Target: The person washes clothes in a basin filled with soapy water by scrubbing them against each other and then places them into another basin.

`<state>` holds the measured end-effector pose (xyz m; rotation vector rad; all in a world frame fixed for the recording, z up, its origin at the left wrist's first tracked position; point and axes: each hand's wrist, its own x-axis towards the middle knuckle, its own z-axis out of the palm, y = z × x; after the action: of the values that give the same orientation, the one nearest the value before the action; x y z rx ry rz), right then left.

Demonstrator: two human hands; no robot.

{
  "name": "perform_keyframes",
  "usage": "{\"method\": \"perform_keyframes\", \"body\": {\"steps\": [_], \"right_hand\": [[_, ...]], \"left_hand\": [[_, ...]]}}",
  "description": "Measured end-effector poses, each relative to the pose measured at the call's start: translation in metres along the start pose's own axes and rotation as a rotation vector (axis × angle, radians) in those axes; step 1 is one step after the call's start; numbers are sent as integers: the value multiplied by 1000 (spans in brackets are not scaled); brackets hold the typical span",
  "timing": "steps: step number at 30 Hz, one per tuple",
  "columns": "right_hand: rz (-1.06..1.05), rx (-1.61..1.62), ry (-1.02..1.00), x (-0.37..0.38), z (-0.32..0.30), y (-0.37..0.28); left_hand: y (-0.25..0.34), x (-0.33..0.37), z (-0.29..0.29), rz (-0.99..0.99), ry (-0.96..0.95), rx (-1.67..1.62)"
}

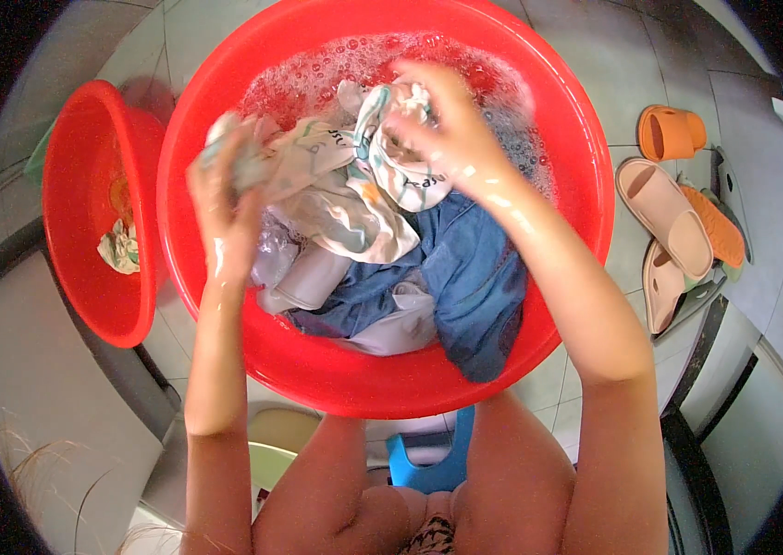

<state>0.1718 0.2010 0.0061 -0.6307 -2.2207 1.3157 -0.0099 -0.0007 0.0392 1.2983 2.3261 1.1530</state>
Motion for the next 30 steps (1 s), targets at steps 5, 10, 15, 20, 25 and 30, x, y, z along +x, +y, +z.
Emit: {"method": "perform_keyframes", "body": {"steps": [5,10,15,20,25,30], "right_hand": [[-51,-628,-168,-19,69,-2],[160,-434,-194,8,93,25],[-17,-640,-210,8,92,36],[383,241,317,13,132,33],[672,1151,18,0,105,-4],[865,1073,-12,-18,92,-43]], "left_hand": [[-28,12,41,-25,-361,317],[-96,-3,83,229,-339,906],[-68,0,70,-79,-660,692],[-80,-18,77,-957,-315,-746],[41,-22,46,-233,-262,-282],[52,-35,12,-341,-206,-330]]}}
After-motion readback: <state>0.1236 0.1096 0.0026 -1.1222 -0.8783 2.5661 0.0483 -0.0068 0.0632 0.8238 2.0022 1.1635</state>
